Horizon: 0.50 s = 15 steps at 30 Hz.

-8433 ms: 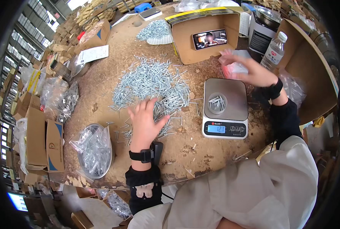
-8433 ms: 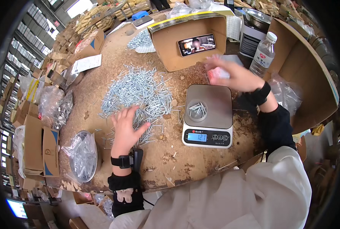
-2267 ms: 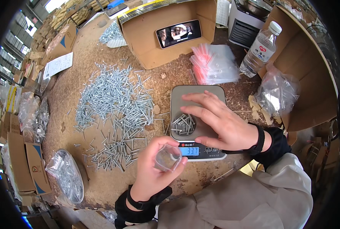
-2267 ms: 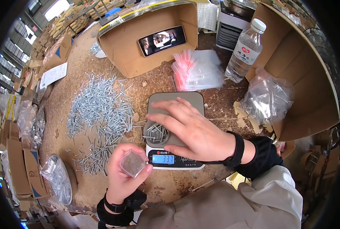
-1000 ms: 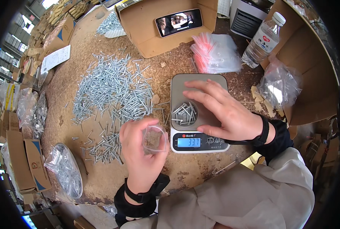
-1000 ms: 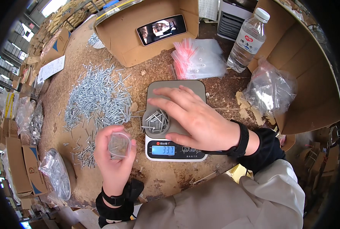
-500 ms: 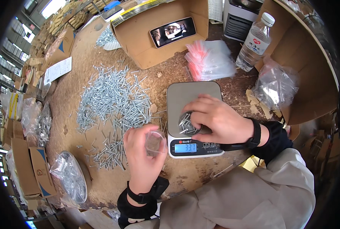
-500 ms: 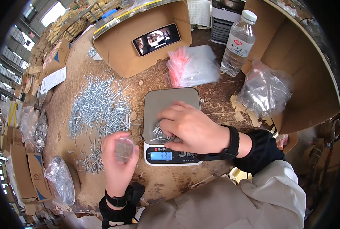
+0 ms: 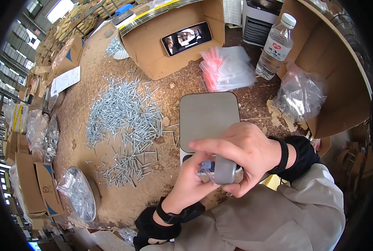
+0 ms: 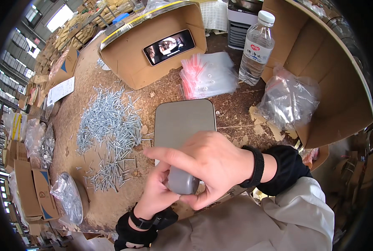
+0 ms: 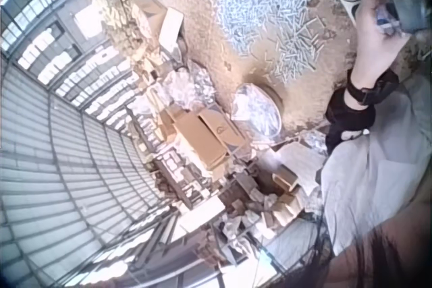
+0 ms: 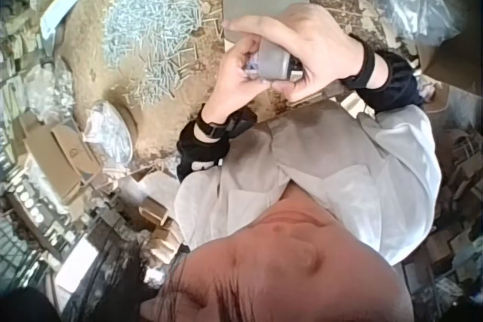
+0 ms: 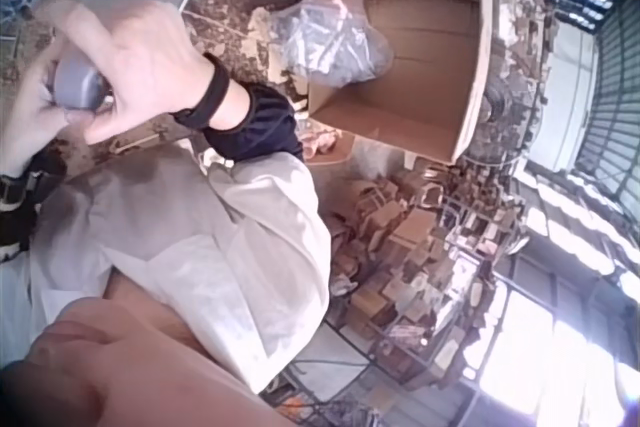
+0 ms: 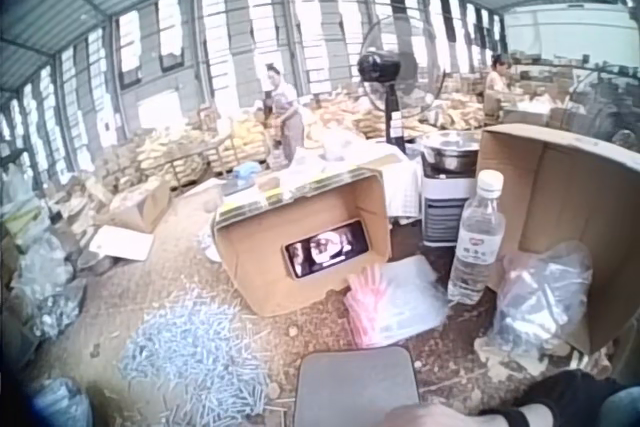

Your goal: The person repeatedly scoops nails from a large pile on a table into a small plastic bag, weighs the bag on a digital scale, and then sets the bag aside. The process is repeated multiple times throughout the video.

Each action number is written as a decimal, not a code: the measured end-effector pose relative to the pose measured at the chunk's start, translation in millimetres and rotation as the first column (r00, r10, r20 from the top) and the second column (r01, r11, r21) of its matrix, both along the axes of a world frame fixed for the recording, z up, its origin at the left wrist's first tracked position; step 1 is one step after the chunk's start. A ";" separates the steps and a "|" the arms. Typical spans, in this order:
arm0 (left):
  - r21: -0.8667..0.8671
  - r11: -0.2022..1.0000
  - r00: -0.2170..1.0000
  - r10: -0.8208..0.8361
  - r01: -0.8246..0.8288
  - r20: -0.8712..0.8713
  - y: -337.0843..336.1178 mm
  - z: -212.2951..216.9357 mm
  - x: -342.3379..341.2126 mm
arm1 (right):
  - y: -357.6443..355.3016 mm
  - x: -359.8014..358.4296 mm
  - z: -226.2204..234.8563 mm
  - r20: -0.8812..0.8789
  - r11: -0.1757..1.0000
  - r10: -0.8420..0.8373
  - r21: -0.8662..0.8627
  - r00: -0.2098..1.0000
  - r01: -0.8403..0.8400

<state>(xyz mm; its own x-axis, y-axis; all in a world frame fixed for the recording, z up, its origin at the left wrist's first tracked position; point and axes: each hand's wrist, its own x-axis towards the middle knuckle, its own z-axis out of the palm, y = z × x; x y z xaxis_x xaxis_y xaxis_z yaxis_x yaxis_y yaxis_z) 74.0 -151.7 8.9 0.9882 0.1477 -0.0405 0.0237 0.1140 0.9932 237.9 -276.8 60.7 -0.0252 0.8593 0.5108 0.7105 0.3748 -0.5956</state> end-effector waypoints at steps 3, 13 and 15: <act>-0.079 0.994 0.997 -0.078 0.078 0.005 -1.4 -0.1 0.5 | -0.8 -1.9 -2.4 -0.055 0.999 -0.012 -0.041 0.998 0.010; -0.001 0.996 0.994 -0.092 0.092 0.061 -1.9 -5.1 -3.2 | 2.8 -3.3 -12.9 -0.069 0.998 -0.034 -0.054 0.997 0.030; 0.001 0.994 0.992 -0.106 0.106 0.071 -0.2 -10.4 -3.3 | 1.2 -2.0 -15.7 -0.150 0.996 -0.024 -0.092 0.988 0.010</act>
<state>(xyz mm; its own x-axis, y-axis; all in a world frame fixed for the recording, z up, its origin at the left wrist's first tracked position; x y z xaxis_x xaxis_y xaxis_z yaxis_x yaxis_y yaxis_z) 70.7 -151.9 -1.5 0.9987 0.0420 0.0296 -0.0344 0.1178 0.9924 235.9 -275.6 44.9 0.0612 0.9018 0.4277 0.6162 0.3030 -0.7270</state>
